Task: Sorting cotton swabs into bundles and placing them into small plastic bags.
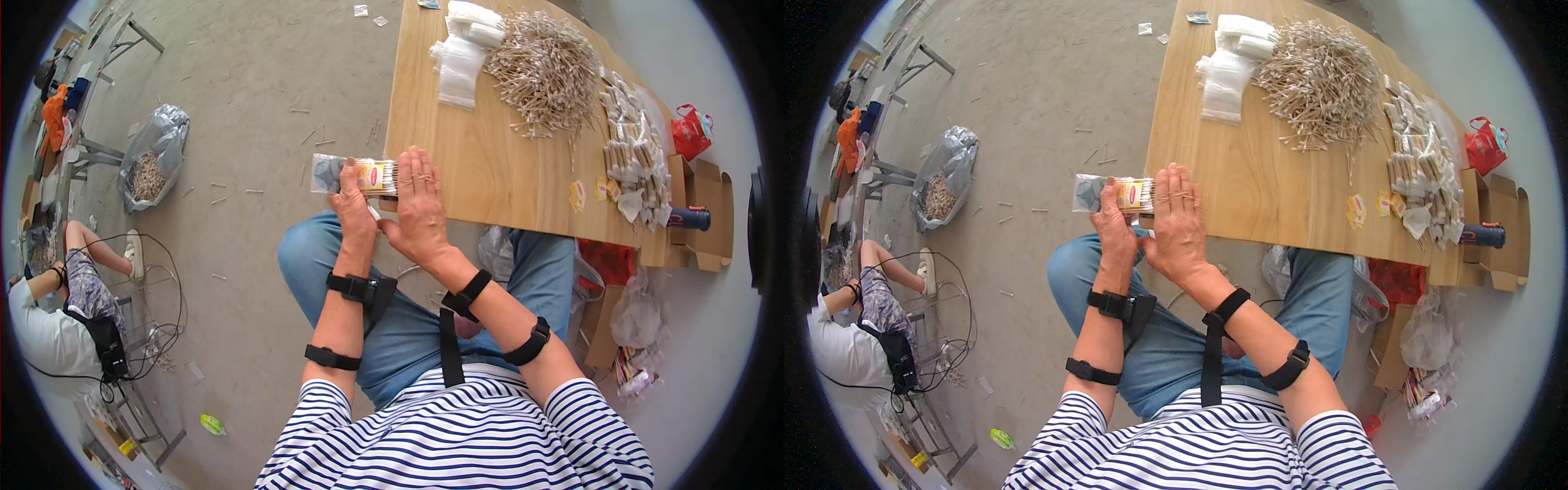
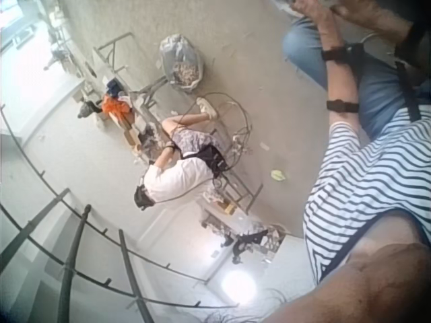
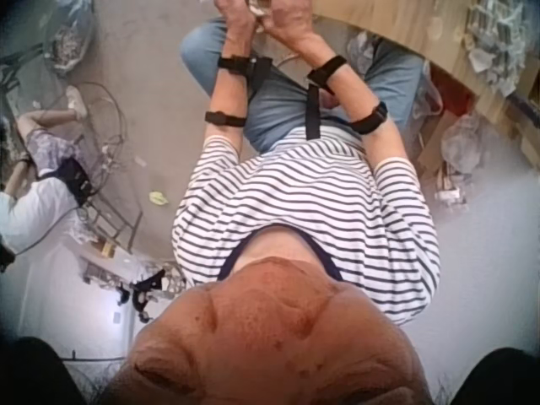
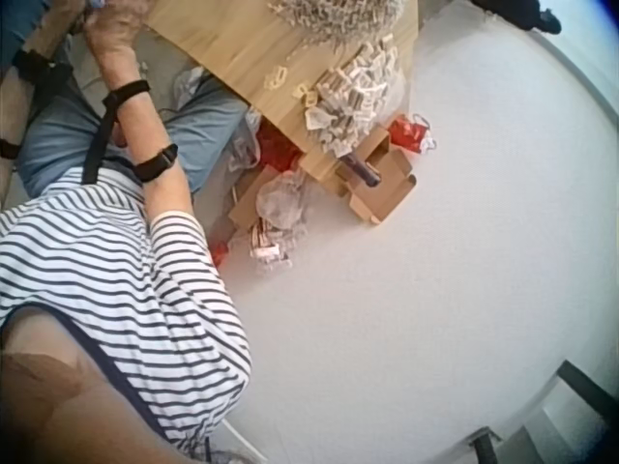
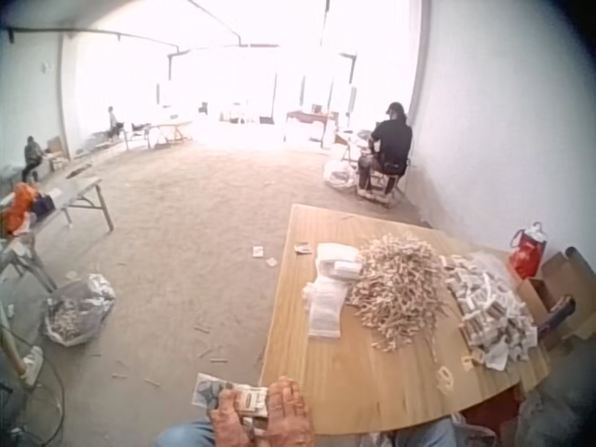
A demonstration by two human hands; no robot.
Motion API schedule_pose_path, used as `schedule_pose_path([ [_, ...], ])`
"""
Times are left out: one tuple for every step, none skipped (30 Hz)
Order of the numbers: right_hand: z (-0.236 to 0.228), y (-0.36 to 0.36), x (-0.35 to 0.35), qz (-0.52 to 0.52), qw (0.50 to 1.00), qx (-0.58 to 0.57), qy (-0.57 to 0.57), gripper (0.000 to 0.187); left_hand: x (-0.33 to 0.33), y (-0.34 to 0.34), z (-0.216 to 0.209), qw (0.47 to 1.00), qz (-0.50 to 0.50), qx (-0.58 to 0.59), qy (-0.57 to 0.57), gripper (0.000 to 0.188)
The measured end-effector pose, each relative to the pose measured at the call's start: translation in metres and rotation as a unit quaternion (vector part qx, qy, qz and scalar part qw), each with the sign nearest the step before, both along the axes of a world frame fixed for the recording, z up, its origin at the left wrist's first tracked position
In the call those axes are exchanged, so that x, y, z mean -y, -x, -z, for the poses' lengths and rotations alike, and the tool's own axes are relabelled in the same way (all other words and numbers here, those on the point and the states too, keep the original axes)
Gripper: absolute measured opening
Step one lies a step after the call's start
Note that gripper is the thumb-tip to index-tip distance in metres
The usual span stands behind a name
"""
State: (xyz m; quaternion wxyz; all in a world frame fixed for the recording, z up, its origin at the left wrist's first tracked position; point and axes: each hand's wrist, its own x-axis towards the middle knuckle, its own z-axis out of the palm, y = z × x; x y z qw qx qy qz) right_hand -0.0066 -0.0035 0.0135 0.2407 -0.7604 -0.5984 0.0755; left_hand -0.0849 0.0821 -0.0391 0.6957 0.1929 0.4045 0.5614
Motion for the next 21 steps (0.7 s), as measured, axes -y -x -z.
schedule_pose_path([
  [-0.002,-0.002,0.001,0.016,1.0,-0.01,-0.003,0.114,0.0,-0.001,-0.003,1.0,-0.009,-0.007,-0.009,0.016],
  [-0.001,-0.007,0.005,0.016,1.0,-0.009,-0.003,0.114,0.0,-0.002,-0.005,1.0,-0.009,-0.007,-0.009,0.016],
  [-0.001,-0.012,0.009,0.034,0.999,0.013,0.021,0.115,0.001,-0.004,-0.007,1.0,-0.017,-0.009,-0.014,0.012],
  [-0.002,-0.015,0.013,0.053,0.997,0.035,0.046,0.117,0.002,-0.006,-0.009,0.999,-0.024,-0.012,-0.019,0.011],
  [-0.002,-0.015,0.015,0.054,0.997,0.036,0.046,0.117,0.002,-0.006,-0.011,0.999,-0.023,-0.011,-0.019,0.011],
  [-0.001,-0.014,0.019,0.052,0.995,0.066,0.061,0.118,0.001,-0.006,-0.013,0.999,-0.029,-0.029,-0.022,0.01],
  [-0.002,-0.014,0.02,0.049,0.991,0.095,0.077,0.12,0.001,-0.005,-0.013,0.998,-0.035,-0.047,-0.025,0.01],
  [-0.002,-0.012,0.019,0.05,0.991,0.095,0.077,0.12,0.001,-0.004,-0.013,0.998,-0.035,-0.047,-0.025,0.01],
  [-0.001,-0.008,0.015,0.063,0.989,0.103,0.087,0.121,0.001,-0.004,-0.013,0.997,-0.03,-0.057,-0.04,0.011],
  [0.0,-0.004,0.012,0.078,0.986,0.112,0.096,0.121,0.001,-0.004,-0.015,0.996,-0.024,-0.066,-0.056,0.012],
  [0.0,-0.002,0.009,0.079,0.986,0.112,0.097,0.121,0.002,-0.005,-0.016,0.996,-0.022,-0.066,-0.055,0.012],
  [0.001,0.001,0.006,0.075,0.987,0.105,0.097,0.12,0.003,-0.005,-0.018,0.996,-0.018,-0.076,-0.054,0.012],
  [0.001,0.004,0.004,0.069,0.988,0.098,0.097,0.119,0.003,-0.005,-0.019,0.995,-0.016,-0.086,-0.052,0.012],
  [0.001,0.006,0.002,0.069,0.988,0.097,0.097,0.119,0.003,-0.004,-0.019,0.995,-0.016,-0.087,-0.052,0.012],
  [0.001,0.008,0.001,0.074,0.988,0.099,0.097,0.118,0.003,-0.004,-0.02,0.994,-0.014,-0.092,-0.05,0.013],
  [0.001,0.01,0.0,0.08,0.987,0.1,0.096,0.117,0.004,-0.004,-0.02,0.994,-0.011,-0.098,-0.048,0.013],
  [0.001,0.012,-0.002,0.08,0.987,0.099,0.097,0.117,0.004,-0.004,-0.02,0.994,-0.011,-0.098,-0.048,0.013],
  [0.001,0.014,-0.004,0.075,0.988,0.101,0.095,0.117,0.003,-0.005,-0.02,0.993,-0.013,-0.102,-0.049,0.014],
  [0.002,0.015,-0.005,0.071,0.988,0.103,0.092,0.116,0.003,-0.005,-0.019,0.993,-0.015,-0.107,-0.051,0.014],
  [0.003,0.014,-0.005,0.071,0.988,0.102,0.093,0.116,0.003,-0.005,-0.018,0.993,-0.014,-0.107,-0.051,0.014],
  [0.004,0.014,-0.005,0.062,0.99,0.101,0.074,0.116,0.003,-0.005,-0.018,0.993,-0.011,-0.105,-0.051,0.014],
])
